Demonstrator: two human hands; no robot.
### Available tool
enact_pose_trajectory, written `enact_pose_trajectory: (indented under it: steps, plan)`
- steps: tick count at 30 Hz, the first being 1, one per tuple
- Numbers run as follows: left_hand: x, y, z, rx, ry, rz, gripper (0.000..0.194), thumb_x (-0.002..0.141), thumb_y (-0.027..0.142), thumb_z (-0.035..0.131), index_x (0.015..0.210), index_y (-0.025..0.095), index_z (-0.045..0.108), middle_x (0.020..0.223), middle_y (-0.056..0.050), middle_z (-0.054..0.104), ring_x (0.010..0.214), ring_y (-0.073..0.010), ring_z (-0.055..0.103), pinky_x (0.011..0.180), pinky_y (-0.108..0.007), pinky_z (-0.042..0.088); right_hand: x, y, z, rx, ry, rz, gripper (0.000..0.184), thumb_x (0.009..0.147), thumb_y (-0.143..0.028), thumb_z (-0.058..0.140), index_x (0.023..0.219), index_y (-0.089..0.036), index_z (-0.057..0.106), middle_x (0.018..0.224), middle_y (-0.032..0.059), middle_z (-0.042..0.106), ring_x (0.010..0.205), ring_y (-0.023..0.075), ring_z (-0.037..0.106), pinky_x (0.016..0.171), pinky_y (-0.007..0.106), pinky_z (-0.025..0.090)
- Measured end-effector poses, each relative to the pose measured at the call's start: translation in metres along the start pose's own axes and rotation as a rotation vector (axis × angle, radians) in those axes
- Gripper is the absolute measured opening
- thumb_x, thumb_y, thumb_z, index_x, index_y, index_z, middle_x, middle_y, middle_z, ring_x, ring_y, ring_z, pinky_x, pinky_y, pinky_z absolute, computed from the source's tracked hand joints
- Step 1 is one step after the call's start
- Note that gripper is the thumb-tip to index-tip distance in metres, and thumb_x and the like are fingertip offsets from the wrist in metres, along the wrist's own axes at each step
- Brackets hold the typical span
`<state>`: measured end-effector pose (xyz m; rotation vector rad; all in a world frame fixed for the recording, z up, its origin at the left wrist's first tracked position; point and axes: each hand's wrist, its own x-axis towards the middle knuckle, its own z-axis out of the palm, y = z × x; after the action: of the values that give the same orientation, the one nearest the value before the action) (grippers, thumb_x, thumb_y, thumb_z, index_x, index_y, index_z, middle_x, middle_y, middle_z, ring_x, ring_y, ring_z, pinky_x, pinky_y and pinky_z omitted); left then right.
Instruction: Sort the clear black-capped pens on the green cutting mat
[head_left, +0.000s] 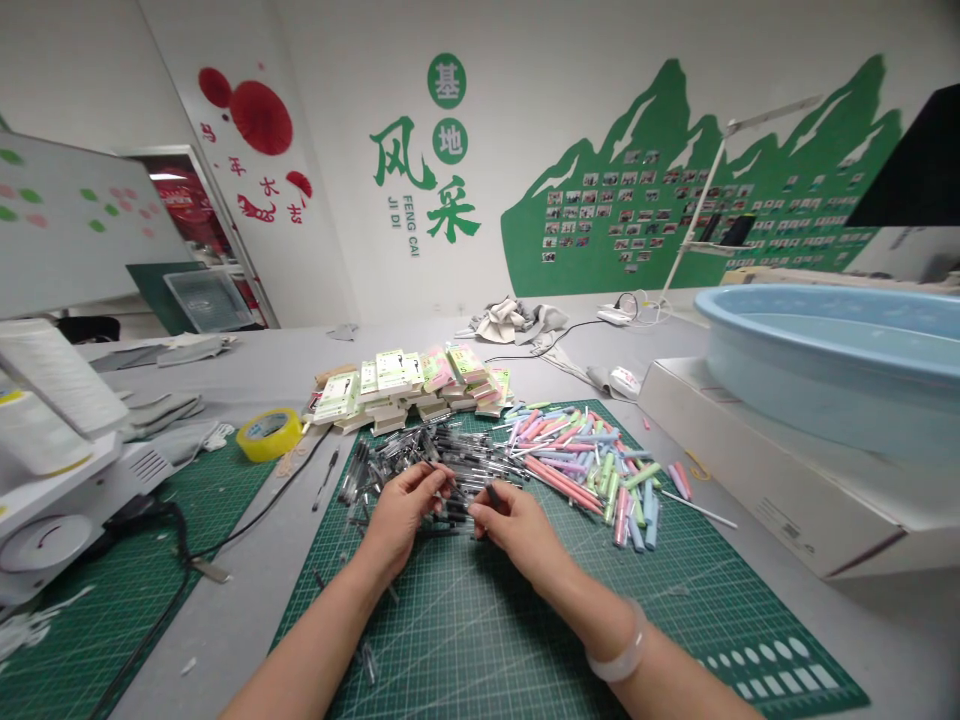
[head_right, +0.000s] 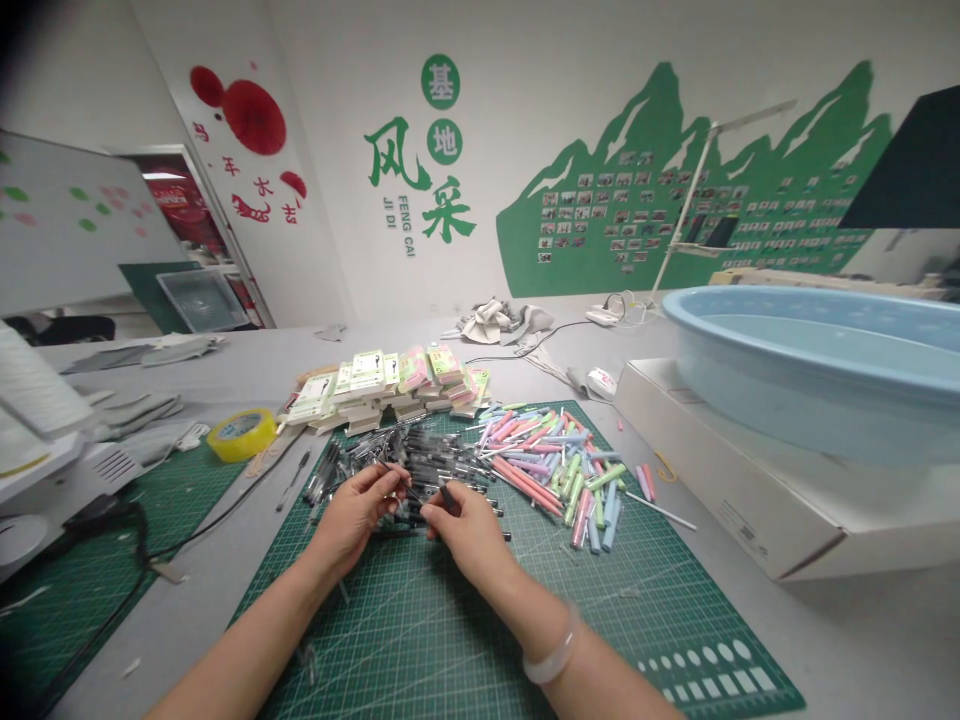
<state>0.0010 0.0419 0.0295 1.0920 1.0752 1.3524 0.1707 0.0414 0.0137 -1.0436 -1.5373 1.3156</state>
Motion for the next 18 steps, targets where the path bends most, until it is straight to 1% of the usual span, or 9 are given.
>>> enact_pose_trajectory:
  steps: [2, 4, 6, 10, 18]
  plan:
    - [0.003, 0.001, -0.004, -0.1, 0.066, -0.005, 0.028, 0.068, 0.039, 0.07, 0.082, 0.016, 0.068, 0.078, -0.002, 0.064, 0.065, -0.0109, 0.056, 0.054, -0.019, 0.042, -0.001, -0.002, 0.001, 0.066, -0.032, 0.031, 0.019, 0.078, -0.035, 0.056, 0.085, -0.018, 0.059, 0.06, -0.0031, 0.06, 0.045, 0.0081, 0.041, 0.043, 0.02, 0.03]
    - [0.007, 0.002, -0.01, -0.199, 0.121, -0.005, 0.029, 0.065, 0.038, 0.073, 0.083, 0.015, 0.067, 0.079, -0.002, 0.063, 0.065, -0.0092, 0.056, 0.054, -0.017, 0.043, -0.001, -0.003, 0.003, 0.119, -0.065, 0.04, 0.025, 0.081, -0.038, 0.052, 0.096, -0.019, 0.059, 0.062, -0.0029, 0.061, 0.042, 0.0068, 0.037, 0.042, 0.019, 0.028]
    - [0.01, 0.001, -0.015, -0.262, 0.143, -0.011, 0.03, 0.064, 0.036, 0.074, 0.084, 0.014, 0.067, 0.076, -0.001, 0.062, 0.064, -0.0078, 0.055, 0.055, -0.016, 0.045, -0.002, -0.004, 0.004, 0.137, -0.092, 0.03, 0.03, 0.083, -0.04, 0.048, 0.102, -0.019, 0.059, 0.064, -0.0019, 0.062, 0.042, 0.0064, 0.037, 0.042, 0.019, 0.028]
    - [0.01, -0.001, -0.018, -0.284, 0.14, -0.022, 0.029, 0.067, 0.033, 0.073, 0.087, 0.014, 0.067, 0.077, -0.001, 0.062, 0.065, -0.0074, 0.056, 0.058, -0.016, 0.047, -0.002, -0.003, 0.005, 0.124, -0.142, 0.013, 0.035, 0.085, -0.041, 0.046, 0.107, -0.017, 0.06, 0.066, 0.0001, 0.063, 0.045, 0.0071, 0.042, 0.044, 0.019, 0.029]
    - [0.01, -0.001, -0.018, -0.269, 0.133, -0.012, 0.029, 0.067, 0.034, 0.073, 0.087, 0.013, 0.067, 0.076, -0.001, 0.062, 0.065, -0.0076, 0.056, 0.059, -0.016, 0.047, -0.003, -0.004, 0.003, 0.134, -0.151, 0.0, 0.034, 0.085, -0.04, 0.047, 0.106, -0.018, 0.063, 0.064, -0.0005, 0.063, 0.046, 0.007, 0.04, 0.044, 0.019, 0.027]
